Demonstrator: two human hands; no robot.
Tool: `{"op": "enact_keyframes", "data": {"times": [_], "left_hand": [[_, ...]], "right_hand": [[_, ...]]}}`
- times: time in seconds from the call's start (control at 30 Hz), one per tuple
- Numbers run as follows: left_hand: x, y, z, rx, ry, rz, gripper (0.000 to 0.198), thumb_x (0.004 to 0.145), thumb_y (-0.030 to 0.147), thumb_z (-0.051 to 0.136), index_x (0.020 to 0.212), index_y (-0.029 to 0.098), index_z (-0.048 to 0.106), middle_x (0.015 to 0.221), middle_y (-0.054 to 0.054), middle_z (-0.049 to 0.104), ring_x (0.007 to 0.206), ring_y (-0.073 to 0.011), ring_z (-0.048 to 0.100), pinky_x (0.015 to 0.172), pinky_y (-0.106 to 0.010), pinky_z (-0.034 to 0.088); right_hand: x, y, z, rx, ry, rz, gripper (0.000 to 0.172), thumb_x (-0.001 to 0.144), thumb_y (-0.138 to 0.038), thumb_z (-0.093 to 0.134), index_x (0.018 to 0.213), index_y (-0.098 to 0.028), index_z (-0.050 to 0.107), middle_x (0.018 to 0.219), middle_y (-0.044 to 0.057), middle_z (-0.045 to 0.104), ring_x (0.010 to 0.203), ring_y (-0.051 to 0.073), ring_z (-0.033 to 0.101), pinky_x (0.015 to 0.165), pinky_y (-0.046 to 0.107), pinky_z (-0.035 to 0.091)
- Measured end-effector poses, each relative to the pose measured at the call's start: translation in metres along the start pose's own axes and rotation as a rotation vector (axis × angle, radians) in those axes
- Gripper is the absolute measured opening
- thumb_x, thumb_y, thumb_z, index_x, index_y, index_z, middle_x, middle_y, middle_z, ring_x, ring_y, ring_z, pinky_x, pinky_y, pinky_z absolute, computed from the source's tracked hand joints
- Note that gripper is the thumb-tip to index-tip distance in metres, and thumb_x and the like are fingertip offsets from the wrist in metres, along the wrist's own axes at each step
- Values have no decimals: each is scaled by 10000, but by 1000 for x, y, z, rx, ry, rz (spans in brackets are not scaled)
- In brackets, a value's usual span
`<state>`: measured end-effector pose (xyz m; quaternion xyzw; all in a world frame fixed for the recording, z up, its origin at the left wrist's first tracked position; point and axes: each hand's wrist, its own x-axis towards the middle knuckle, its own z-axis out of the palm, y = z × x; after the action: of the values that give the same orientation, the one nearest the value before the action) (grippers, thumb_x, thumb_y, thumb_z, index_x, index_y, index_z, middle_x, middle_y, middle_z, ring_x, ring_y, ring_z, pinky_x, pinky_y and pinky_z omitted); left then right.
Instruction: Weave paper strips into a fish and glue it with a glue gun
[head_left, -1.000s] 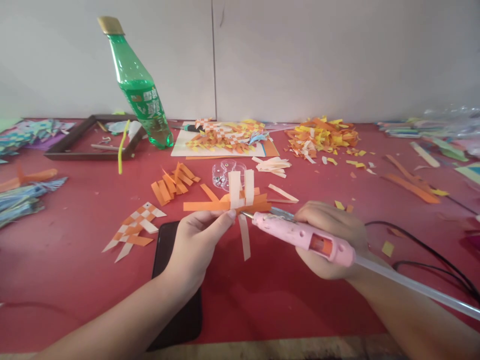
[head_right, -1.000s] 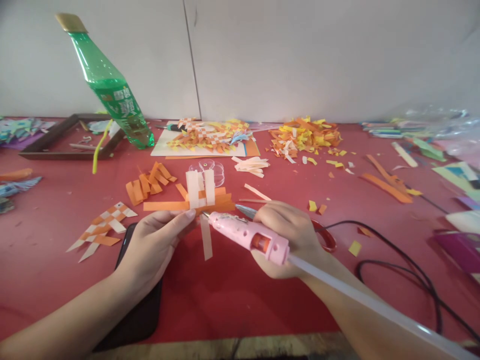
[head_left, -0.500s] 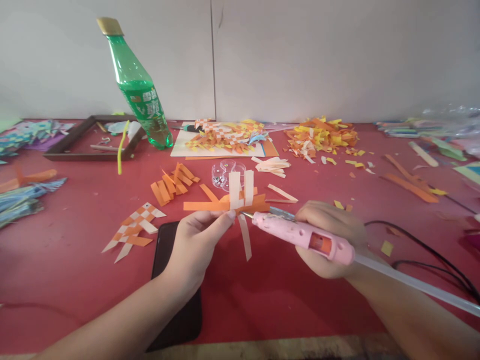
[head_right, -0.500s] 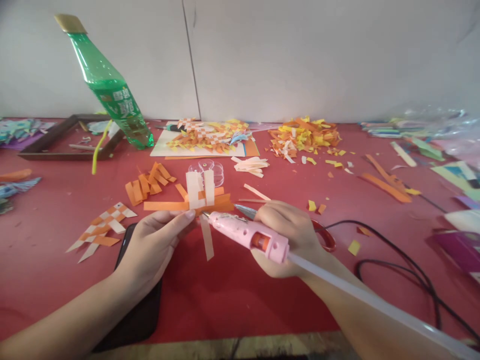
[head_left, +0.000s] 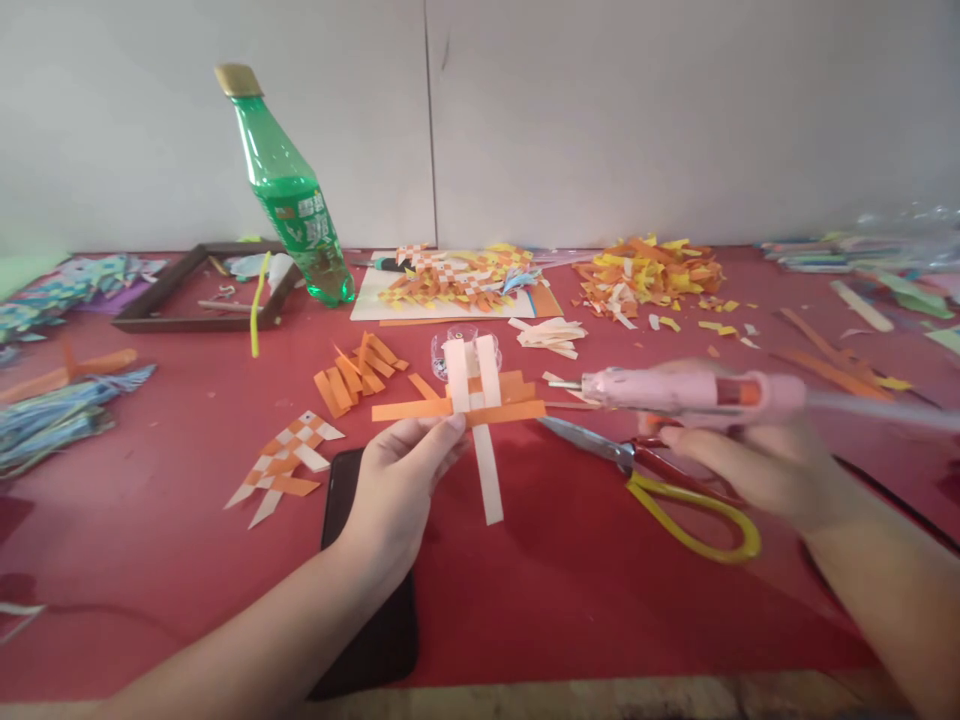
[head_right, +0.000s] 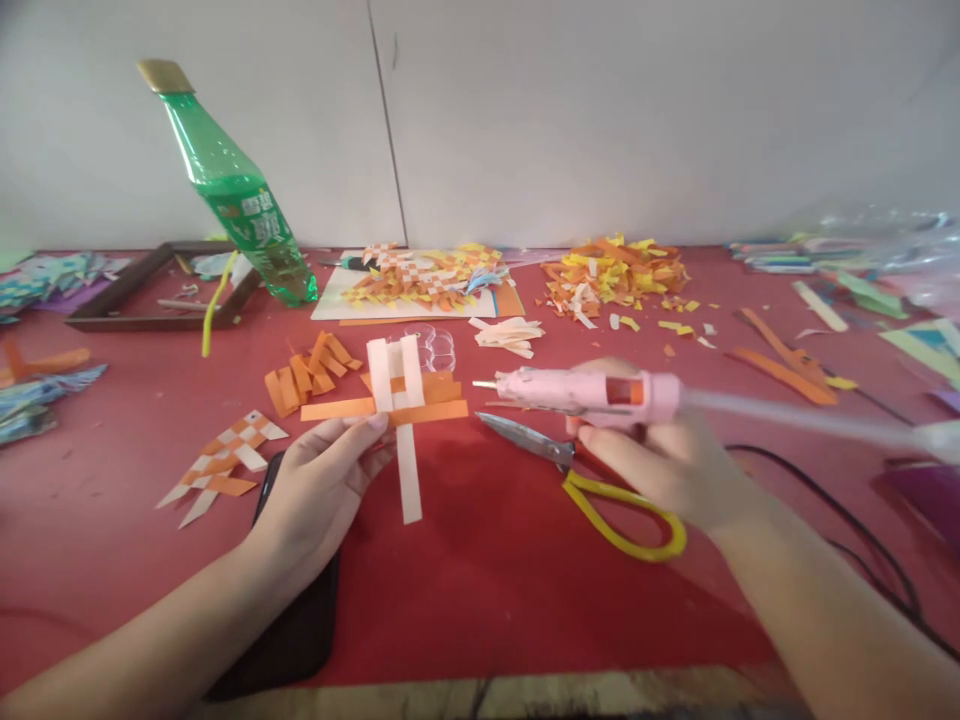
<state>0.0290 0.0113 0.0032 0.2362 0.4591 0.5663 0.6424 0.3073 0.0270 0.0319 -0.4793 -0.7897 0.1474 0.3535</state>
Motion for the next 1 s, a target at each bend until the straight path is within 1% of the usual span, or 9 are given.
{"op": "enact_keyframes", "data": {"times": [0.1,0.2,0.3,0.37,0.47,0.63,0.73,0.87,1.0], "left_hand": [[2,2,1,-65,42,-1,89,678,196,825,704,161,748,713,17,720,717,-84,661,776,-191,537],[2,3,2,-102,77,11,126,662,230,841,692,157,743,691,19,702,701,-81,649,755,-191,543],[3,4,1,-123,87,20,153,631,233,860,680,152,740,690,18,696,701,-80,643,752,-191,547],[4,4,1,-128,89,20,157,627,234,861,685,149,741,696,14,697,703,-81,643,745,-187,548],[5,3,0,-130,84,21,149,640,235,851,675,143,739,691,6,694,697,-82,642,725,-183,551],[5,1,-1,-126,77,18,143,654,231,843,686,136,741,705,-7,702,707,-87,649,725,-183,554],[5,2,-1,-124,71,19,154,636,227,855,683,136,740,697,-2,702,700,-82,647,713,-169,550],[5,3,0,-118,70,10,165,628,229,863,685,138,738,686,8,700,697,-74,648,709,-153,546],[4,3,0,-116,48,-17,144,666,233,844,694,143,736,699,5,712,698,-78,662,724,-168,558]], "right_hand": [[-9,9,-9,57,-160,168,339,886,-347,600,577,-228,527,406,-41,535,310,113,494,284,221,376],[-21,9,-2,-75,-91,260,267,845,-445,643,722,-213,595,518,-12,636,368,138,574,313,230,422],[-34,9,8,-357,1,278,385,843,-519,599,614,-224,508,452,-21,545,350,143,533,320,248,381],[-39,9,7,-495,-30,241,437,878,-532,513,569,-223,493,518,20,573,425,165,573,397,273,419],[-35,4,-5,-620,-171,262,426,890,-491,456,622,-208,627,732,98,676,630,233,663,539,324,456],[14,-12,-19,-623,-198,345,320,899,-426,455,795,-232,688,837,60,727,725,231,660,588,313,414],[54,-7,-2,-523,-389,237,253,877,-334,500,848,-209,718,893,68,743,780,220,665,631,296,422],[91,12,28,-470,-562,149,116,758,-244,647,676,-228,728,749,12,739,615,151,620,580,257,406],[113,23,38,-528,-453,113,223,839,-212,577,668,-179,716,736,67,716,644,169,595,621,291,415]]}}
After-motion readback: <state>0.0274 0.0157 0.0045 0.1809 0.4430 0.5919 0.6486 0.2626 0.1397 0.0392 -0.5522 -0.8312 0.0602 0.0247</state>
